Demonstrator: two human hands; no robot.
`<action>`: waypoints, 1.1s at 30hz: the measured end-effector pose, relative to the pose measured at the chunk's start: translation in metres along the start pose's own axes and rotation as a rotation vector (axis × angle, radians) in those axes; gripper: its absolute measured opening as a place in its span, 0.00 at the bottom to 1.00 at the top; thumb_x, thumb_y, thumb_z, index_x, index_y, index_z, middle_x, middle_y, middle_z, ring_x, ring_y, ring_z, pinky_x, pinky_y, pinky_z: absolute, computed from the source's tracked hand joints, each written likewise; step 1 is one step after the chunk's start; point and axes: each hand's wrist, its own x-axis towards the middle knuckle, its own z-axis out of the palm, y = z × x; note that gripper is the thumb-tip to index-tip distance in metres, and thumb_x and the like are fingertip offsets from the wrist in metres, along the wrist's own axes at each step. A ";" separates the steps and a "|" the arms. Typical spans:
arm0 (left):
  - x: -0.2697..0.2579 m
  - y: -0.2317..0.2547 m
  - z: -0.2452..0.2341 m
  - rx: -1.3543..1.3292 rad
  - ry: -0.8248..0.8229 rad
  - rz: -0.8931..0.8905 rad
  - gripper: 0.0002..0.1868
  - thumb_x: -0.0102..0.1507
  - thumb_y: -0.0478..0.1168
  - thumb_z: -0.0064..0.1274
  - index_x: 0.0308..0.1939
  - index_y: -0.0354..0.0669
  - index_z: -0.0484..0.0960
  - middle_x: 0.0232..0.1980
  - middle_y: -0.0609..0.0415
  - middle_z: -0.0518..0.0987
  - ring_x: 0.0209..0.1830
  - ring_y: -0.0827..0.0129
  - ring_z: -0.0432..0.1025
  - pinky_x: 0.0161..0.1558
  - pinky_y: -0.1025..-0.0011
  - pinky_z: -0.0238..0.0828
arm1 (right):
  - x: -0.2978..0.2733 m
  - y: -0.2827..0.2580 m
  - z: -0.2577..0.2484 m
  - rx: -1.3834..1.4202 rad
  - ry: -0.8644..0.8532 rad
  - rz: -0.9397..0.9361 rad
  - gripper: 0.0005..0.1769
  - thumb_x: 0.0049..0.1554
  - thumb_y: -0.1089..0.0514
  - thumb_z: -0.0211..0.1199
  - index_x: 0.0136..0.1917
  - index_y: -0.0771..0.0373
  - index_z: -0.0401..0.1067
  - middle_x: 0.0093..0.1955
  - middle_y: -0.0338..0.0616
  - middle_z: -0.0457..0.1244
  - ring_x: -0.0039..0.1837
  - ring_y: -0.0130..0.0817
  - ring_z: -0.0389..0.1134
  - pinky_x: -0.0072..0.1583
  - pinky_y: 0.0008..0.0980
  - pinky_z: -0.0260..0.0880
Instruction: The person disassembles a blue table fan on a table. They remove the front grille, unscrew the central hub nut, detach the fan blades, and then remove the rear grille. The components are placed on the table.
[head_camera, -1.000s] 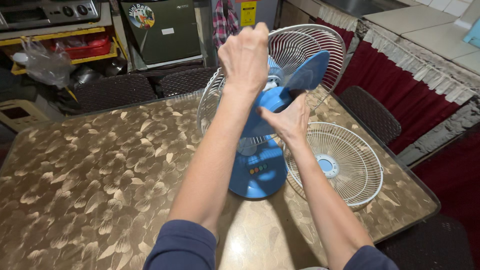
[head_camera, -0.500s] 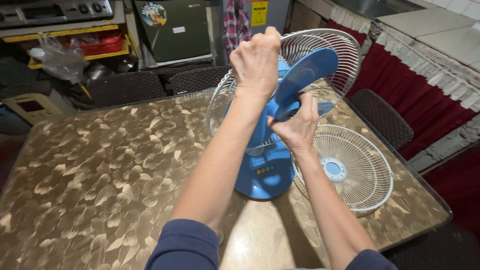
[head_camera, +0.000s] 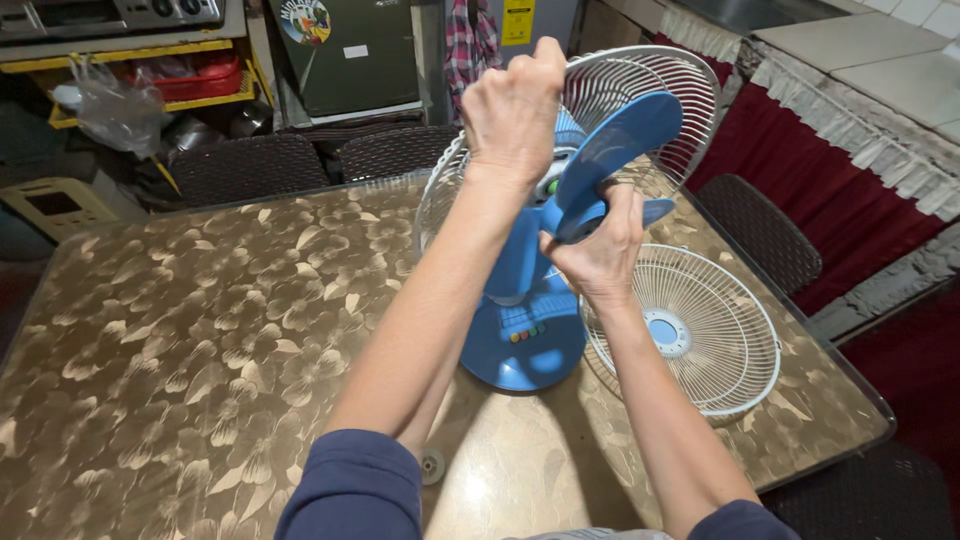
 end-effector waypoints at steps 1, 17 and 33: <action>0.000 -0.001 -0.002 -0.021 -0.002 0.002 0.06 0.60 0.31 0.52 0.34 0.45 0.71 0.30 0.46 0.82 0.29 0.51 0.81 0.26 0.59 0.77 | 0.000 0.000 -0.001 0.010 -0.008 0.003 0.43 0.34 0.55 0.83 0.58 0.71 0.64 0.54 0.56 0.62 0.59 0.54 0.64 0.61 0.46 0.66; -0.075 -0.051 -0.056 -0.521 -0.013 -0.245 0.28 0.61 0.20 0.43 0.61 0.49 0.79 0.52 0.45 0.84 0.53 0.49 0.80 0.53 0.58 0.77 | -0.001 0.007 -0.006 0.051 -0.029 0.079 0.43 0.36 0.51 0.84 0.58 0.69 0.66 0.53 0.56 0.66 0.55 0.51 0.70 0.59 0.45 0.71; -0.076 -0.066 -0.065 -0.649 -0.131 -0.197 0.26 0.63 0.22 0.45 0.64 0.44 0.75 0.51 0.39 0.83 0.52 0.46 0.79 0.53 0.57 0.75 | -0.001 0.015 0.000 0.421 -0.039 0.554 0.39 0.39 0.46 0.82 0.54 0.72 0.70 0.48 0.51 0.70 0.46 0.39 0.73 0.49 0.35 0.77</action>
